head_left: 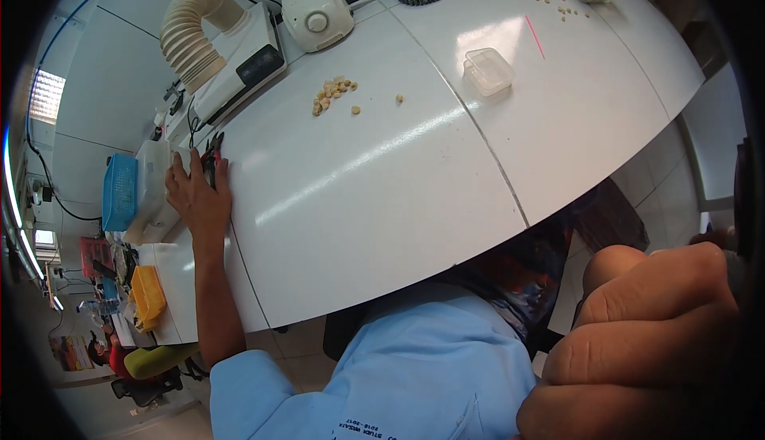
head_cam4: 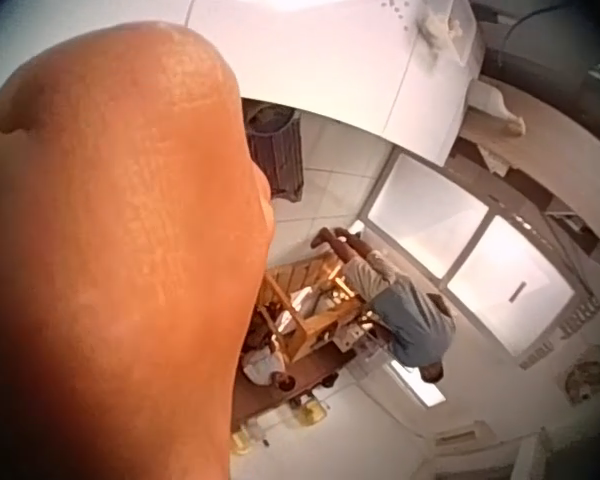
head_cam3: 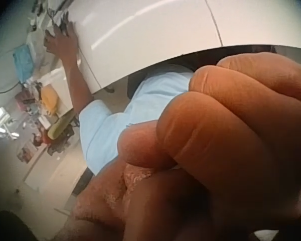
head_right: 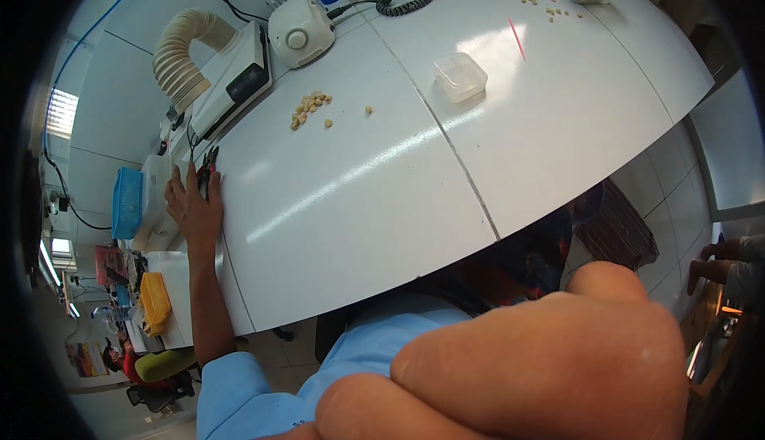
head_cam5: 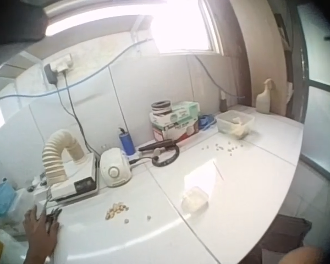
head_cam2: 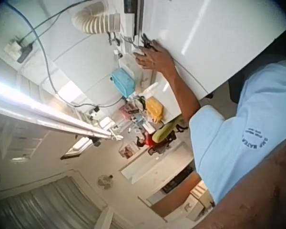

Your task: Adjusting and cleaning a dental prosthetic crown using a manual tool and pliers.

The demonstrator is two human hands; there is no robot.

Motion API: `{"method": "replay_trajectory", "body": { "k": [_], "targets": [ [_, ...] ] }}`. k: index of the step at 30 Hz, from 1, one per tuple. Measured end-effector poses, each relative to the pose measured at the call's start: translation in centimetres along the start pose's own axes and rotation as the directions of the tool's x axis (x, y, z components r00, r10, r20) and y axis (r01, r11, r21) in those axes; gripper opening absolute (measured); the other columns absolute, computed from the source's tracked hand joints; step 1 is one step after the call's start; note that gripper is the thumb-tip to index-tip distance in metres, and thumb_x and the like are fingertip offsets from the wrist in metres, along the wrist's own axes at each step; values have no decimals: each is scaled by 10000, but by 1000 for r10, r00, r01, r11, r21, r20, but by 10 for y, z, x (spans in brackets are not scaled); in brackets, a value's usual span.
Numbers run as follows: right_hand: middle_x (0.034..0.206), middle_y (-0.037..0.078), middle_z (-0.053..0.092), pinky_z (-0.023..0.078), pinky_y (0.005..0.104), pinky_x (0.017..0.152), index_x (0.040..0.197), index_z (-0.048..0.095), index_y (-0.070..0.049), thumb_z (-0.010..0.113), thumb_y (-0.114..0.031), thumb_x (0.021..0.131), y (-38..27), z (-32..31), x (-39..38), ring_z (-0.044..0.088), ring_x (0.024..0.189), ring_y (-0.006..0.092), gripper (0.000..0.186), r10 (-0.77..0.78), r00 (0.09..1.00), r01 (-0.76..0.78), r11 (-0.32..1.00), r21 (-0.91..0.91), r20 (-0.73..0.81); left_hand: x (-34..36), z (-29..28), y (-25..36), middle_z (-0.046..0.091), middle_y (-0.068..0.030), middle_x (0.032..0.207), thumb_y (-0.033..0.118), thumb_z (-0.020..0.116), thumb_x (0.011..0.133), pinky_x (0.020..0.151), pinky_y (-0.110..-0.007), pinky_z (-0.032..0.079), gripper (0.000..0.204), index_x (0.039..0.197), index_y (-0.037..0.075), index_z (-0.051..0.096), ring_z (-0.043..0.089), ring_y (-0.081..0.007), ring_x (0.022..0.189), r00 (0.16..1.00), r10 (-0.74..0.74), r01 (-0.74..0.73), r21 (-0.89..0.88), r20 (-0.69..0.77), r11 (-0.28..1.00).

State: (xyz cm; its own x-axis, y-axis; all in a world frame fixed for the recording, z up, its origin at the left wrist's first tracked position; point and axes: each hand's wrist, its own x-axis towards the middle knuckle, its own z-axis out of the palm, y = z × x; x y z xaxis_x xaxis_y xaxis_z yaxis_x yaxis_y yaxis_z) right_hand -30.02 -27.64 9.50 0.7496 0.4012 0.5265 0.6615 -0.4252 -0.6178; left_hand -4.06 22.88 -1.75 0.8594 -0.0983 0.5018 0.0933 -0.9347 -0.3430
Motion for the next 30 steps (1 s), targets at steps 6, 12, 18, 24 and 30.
{"method": "replay_trajectory", "body": {
  "k": [6, 12, 18, 24, 30],
  "targets": [
    [650, 37, 643, 433, 225, 441, 803, 574, -97, 853, -366, 938, 6, -12, 9, 644, 506, 105, 411, -45, 999, 44, 999, 22, 31, 8, -61, 47, 593, -196, 1530, 288, 818, 991, 1159, -542, 439, 481, 1410, 72, 722, 480, -411, 1478, 942, 221, -304, -364, -251, 880],
    [647, 37, 643, 430, 222, 437, 799, 573, -96, 852, -370, 940, 9, -31, 33, 643, 502, 102, 416, -86, 993, 82, 996, 46, 82, 22, -116, 143, 677, -126, 1439, 310, 862, 941, 1120, -503, 495, 467, 1353, 120, 752, 622, -332, 1370, 698, 601, -671, -648, -390, 359],
    [667, 44, 624, 462, 236, 459, 944, 585, -50, 831, -235, 989, 67, -50, 63, 617, 516, 96, 312, -204, 915, 284, 938, 198, -348, 25, -136, 239, 756, -54, 1181, 320, 858, 957, 855, -347, 592, 387, 1285, 134, 770, 734, -191, 1089, 315, 552, -839, -498, -772, -219],
    [719, 106, 687, 517, 356, 644, 938, 732, 29, 760, -122, 1008, 191, -50, 104, 651, 627, 195, 169, 549, 726, -677, 675, -293, -414, 68, -121, 264, 629, -6, 683, 314, 876, 919, 556, -334, 426, 283, 791, 120, 715, 571, -167, 586, 391, 456, -818, -529, -799, -226],
    [1030, 186, 715, 607, 477, 871, 1159, 732, -18, 669, -20, 963, 265, -21, 130, 729, 1010, 385, 206, 465, 799, -577, 417, -703, -381, 122, -102, 235, 690, -96, 814, 293, 722, 1051, 666, -345, 500, 326, 875, 24, 774, 658, -205, 742, 732, 322, -598, -793, -600, -117]
  ]
}}
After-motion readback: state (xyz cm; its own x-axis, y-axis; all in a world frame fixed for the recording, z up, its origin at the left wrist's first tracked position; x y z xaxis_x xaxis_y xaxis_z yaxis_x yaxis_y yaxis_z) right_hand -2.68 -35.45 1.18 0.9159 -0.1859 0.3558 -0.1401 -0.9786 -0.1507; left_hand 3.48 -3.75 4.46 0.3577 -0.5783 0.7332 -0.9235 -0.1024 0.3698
